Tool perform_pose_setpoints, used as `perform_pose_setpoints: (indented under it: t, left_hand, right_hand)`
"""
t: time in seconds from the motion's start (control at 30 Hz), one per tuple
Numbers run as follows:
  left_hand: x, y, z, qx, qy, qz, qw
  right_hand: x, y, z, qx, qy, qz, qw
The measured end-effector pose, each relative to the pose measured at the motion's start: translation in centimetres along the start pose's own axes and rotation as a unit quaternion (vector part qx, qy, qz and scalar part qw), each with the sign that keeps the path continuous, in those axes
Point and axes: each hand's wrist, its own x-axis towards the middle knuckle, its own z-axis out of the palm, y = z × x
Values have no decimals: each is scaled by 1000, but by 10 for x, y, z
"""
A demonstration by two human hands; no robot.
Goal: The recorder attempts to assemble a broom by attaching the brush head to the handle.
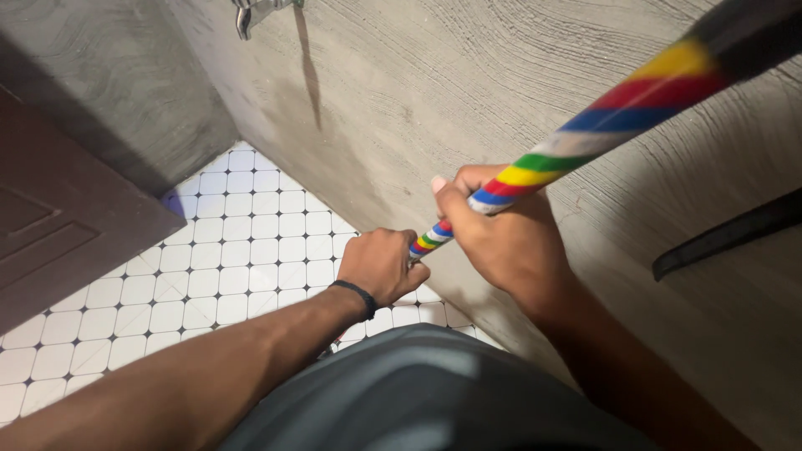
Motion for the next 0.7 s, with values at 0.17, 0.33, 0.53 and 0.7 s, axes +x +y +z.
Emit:
perform_pose_setpoints:
  t: [0.17,0.33,0.53,0.7]
  left_hand:
    - [-1,2,-4,-2,95,26,995]
    - [2,-7,-8,-13,123,3,992]
    - [18,-46,9,-15,103,-74,992]
    - [28,-64,26,8,-20,-76,997]
  right_hand:
    - [6,2,-1,90,34,-89,991]
    - [8,5,2,86,26,-103,991]
    - [15,10,13,40,-77,55,995]
    - [17,26,17,17,-160,109,981]
